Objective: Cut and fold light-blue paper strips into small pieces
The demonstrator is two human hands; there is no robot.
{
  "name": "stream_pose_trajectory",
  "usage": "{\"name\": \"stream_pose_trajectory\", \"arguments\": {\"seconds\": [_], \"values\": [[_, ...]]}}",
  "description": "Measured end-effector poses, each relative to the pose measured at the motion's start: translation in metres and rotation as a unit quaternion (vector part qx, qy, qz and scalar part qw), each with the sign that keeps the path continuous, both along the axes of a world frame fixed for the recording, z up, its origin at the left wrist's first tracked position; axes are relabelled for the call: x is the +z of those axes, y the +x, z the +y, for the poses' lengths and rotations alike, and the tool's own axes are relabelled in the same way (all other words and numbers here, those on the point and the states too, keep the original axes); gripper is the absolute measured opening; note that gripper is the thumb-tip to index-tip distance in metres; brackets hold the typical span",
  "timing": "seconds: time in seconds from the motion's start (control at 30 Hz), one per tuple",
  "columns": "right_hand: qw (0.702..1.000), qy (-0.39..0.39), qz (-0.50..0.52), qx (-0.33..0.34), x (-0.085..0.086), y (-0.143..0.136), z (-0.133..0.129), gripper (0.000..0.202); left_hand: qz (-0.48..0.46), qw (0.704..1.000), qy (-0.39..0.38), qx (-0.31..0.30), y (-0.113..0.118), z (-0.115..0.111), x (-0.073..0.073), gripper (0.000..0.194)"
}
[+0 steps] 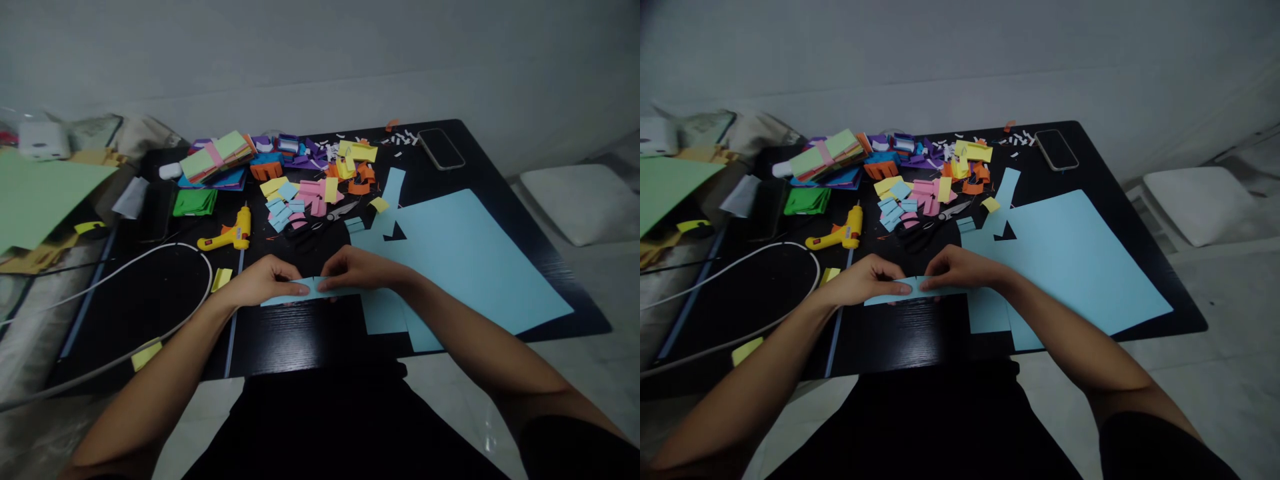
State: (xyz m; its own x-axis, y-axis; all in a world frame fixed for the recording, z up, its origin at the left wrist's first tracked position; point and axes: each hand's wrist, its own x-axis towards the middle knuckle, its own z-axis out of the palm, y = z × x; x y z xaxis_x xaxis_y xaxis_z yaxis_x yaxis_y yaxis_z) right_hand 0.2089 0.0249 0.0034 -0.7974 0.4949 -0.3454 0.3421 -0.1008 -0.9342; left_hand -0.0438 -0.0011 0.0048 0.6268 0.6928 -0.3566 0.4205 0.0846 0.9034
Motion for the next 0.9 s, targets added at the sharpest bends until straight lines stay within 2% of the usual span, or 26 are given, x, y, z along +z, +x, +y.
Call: {"name": "stream_pose_trajectory", "arguments": {"seconds": [0.47,0.9], "values": [[0.999,0.012,0.001,-0.034,0.0010,-0.0005,-0.0010,0.034,0.006,0.997,-0.054,0.051,-0.0007,0.0000,-0.0031,0.031],[0.998,0.060,-0.007,-0.033,-0.0049,-0.0001,0.0000,0.028,0.018,0.997,-0.045,0.056,-0.0014,0.0005,-0.0047,0.032]]}}
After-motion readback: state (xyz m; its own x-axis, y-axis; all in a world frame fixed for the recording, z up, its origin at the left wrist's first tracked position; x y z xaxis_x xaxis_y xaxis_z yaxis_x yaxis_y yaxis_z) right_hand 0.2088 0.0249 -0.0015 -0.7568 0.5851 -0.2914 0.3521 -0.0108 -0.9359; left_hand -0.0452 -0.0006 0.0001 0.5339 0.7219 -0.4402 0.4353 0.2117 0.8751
